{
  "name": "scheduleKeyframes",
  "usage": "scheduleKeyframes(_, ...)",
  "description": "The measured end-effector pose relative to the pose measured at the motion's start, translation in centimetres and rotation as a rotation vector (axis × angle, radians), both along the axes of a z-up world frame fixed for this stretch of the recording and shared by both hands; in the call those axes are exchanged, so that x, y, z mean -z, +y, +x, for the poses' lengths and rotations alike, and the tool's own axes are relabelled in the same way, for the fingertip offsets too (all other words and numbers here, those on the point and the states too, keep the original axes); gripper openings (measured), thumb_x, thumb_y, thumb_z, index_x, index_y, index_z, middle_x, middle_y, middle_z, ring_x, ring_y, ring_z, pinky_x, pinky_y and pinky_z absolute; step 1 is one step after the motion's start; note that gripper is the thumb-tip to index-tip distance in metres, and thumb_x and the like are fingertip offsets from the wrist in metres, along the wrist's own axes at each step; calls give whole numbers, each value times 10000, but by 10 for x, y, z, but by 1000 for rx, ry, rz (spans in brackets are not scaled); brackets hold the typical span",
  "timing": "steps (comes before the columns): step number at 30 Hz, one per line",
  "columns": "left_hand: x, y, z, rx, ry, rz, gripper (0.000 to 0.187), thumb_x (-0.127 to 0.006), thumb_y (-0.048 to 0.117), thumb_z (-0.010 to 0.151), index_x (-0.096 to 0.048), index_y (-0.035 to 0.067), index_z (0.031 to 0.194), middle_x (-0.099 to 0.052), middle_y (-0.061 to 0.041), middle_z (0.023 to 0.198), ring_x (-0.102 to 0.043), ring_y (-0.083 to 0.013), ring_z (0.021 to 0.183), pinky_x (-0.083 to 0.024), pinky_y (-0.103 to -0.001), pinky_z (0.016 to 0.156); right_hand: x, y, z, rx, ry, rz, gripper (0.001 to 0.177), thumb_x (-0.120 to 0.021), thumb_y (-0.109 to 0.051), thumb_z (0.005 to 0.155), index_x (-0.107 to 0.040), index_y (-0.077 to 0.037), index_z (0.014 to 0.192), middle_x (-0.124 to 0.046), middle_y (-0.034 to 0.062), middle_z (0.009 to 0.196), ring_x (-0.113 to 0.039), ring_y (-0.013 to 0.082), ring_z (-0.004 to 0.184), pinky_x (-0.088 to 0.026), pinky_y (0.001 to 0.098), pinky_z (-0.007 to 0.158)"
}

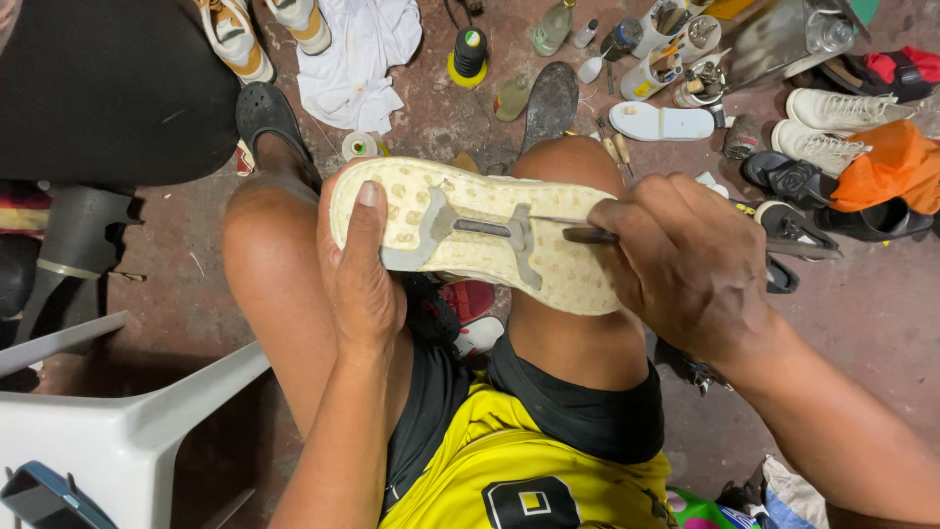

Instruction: The person sits on the floor and rubs a brown shoe sole with a small white cloth. They then pick up a white shoe sole and use a pair of scissors to cut and trim the edges of the sole.

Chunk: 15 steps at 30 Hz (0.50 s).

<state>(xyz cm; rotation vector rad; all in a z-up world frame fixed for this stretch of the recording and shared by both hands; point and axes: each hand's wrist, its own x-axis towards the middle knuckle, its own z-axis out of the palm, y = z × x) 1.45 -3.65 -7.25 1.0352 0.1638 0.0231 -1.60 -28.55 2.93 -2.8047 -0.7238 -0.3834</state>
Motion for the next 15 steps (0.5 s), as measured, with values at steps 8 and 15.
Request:
scheduleKeyframes(8, 4, 0, 0, -10, 0, 7, 360, -599, 229, 1056, -561, -3, 1328, -624, -49, 1157, -557, -126, 1093, -445, -291, 1036, 7, 1, 11, -65, -2, 3, 226, -791, -125, 854, -672, -97, 1044, -572, 67, 871, -591, 278, 786, -464, 398, 658)
scheduleKeyframes(15, 7, -1, -1, -12, -11, 8, 348, -605, 225, 1073, -560, -13, 1323, -619, -60, 1161, -556, -132, 1094, -447, -296, 1036, 10, -7, 6, -102, -1, 36, 230, -823, -182, 849, -679, -120, 1017, -590, 36, 841, -580, 250, 755, -451, 388, 629)
